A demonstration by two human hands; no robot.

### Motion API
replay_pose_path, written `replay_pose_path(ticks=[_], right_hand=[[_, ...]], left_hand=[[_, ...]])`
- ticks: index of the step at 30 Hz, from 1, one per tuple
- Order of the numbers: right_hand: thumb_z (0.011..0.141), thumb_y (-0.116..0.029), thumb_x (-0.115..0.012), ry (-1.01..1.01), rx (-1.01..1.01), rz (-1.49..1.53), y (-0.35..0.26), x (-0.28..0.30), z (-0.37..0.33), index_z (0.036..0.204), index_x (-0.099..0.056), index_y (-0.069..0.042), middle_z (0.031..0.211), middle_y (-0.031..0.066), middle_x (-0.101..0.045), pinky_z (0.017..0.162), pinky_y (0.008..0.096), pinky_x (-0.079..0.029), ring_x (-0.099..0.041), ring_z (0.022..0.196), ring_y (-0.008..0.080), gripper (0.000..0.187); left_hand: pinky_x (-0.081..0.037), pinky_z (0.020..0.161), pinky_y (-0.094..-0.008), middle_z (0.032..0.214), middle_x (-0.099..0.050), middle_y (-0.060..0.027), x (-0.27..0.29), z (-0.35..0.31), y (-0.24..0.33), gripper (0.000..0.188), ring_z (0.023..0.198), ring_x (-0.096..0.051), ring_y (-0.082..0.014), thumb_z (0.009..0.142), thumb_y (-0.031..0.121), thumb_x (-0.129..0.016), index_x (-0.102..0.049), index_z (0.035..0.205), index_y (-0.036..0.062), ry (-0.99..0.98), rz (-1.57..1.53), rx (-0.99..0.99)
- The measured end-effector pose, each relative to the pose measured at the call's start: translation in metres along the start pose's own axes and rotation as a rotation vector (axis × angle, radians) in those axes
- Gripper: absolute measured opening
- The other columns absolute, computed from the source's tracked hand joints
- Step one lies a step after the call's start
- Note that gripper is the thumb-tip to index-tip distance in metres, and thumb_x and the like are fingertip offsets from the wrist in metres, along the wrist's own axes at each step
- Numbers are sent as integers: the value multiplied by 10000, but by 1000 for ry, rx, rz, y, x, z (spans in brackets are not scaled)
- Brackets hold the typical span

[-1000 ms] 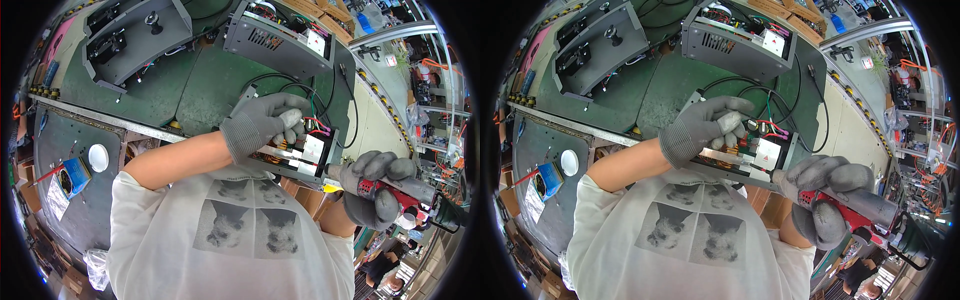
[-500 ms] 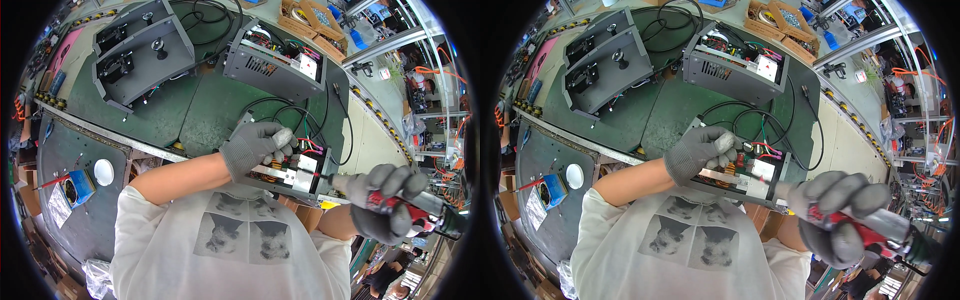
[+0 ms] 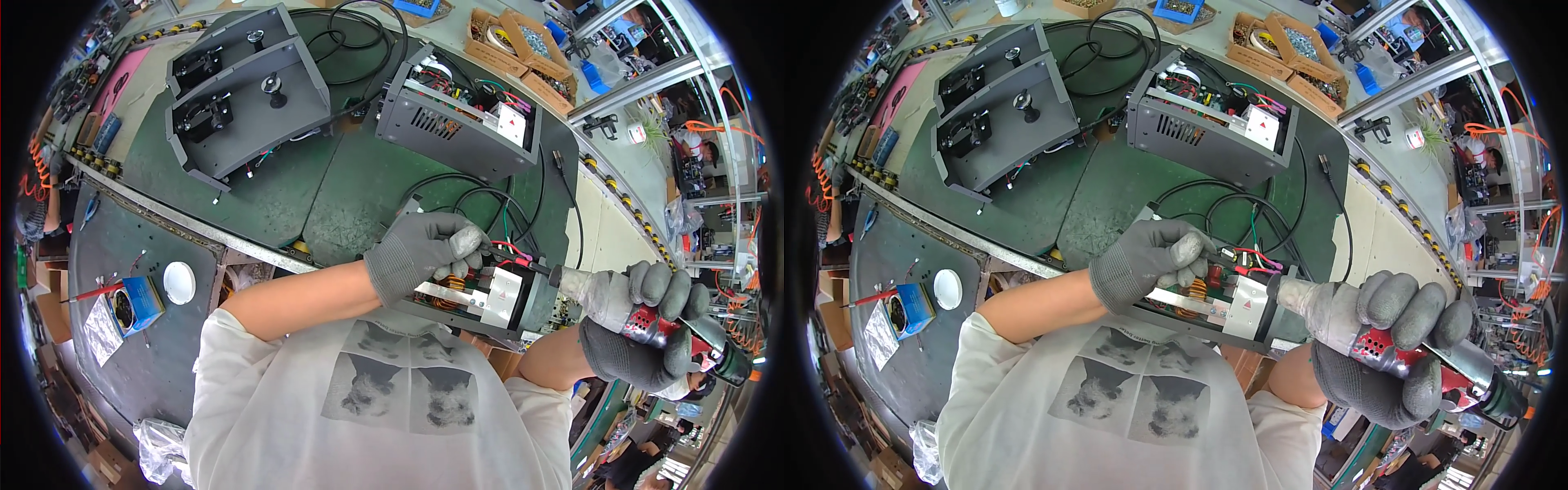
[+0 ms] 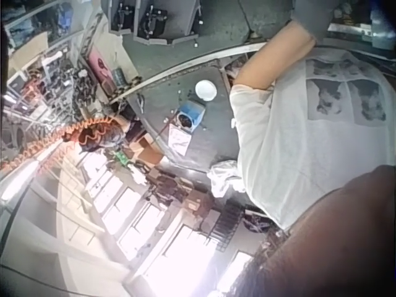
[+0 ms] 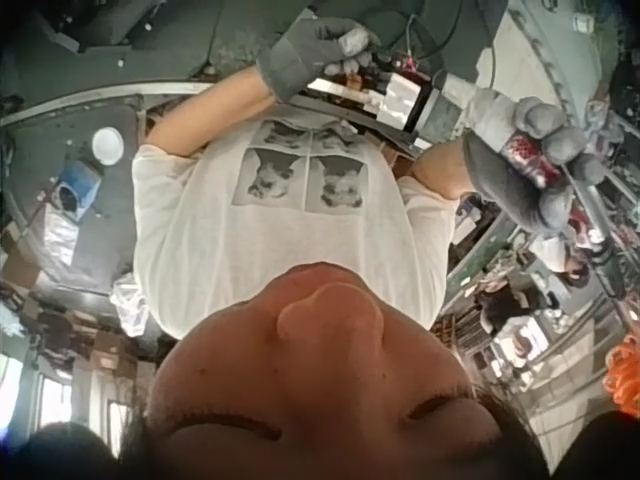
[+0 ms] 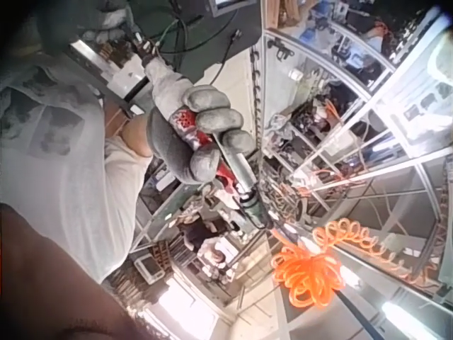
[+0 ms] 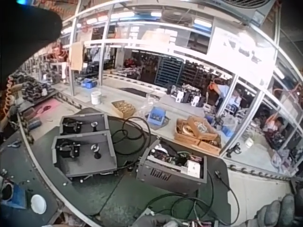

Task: Connecting wires and assembling internal components of a power supply or welding machine on a production line.

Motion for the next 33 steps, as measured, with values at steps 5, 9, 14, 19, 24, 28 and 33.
replay_pose_path(ticks=[5,9,14,19,24,28,33], right_hand=[[744,-149,-627,7,26,15,2,5,4,968,-476,-70,770,28,-421,662,346,-320,-350,715,175,282],[753,-135,-642,6,77,64,10,11,10,995,-460,-77,783,29,-447,689,333,-364,-398,733,178,308],[814,-157,-606,-9,103,84,14,23,26,1023,-466,-86,808,55,-470,674,358,-353,-397,724,192,261],[838,-178,-589,22,158,-23,34,59,73,1104,-608,-15,862,94,-520,731,364,-415,-470,805,231,313],[818,-191,-585,136,190,-240,83,75,131,1038,-618,-7,861,142,-618,730,382,-473,-576,802,277,289],[778,-121,-568,207,194,-379,115,75,160,940,-583,51,755,168,-629,643,387,-531,-629,678,276,236],[796,-162,-573,177,85,-422,136,85,172,977,-586,30,787,149,-629,706,415,-523,-628,718,276,264]], left_hand=[[-469,603,-183,876,-681,-23,-2,-2,5,220,709,-580,-46,965,229,-658,-674,1080,42,24,-43,-111],[-456,597,-183,907,-674,-44,0,-3,6,326,716,-586,-58,922,263,-714,-652,1117,8,-10,-206,-153],[-333,502,-188,819,-652,-65,9,9,37,591,593,-455,-39,962,536,-566,-644,1135,-23,-34,-327,8],[-496,662,-365,753,-654,-92,41,73,109,401,723,-638,-220,962,439,-555,-716,999,74,541,945,-594],[-532,745,-397,903,-707,-139,58,147,144,446,907,-680,-297,940,507,-547,-740,1007,110,562,1680,-368],[-538,761,-403,872,-711,-118,59,170,141,477,860,-693,-287,922,566,-534,-772,944,153,416,1865,-60],[-535,733,-408,806,-702,-107,65,171,140,470,797,-686,-276,908,581,-551,-780,843,176,338,1751,-72]])
Point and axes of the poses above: each hand's wrist, its own z-axis towards the middle knuckle, its own x-axis out of the back of the hand, y = z × x, the point moved 3 cm from there along z, towards the middle knuckle
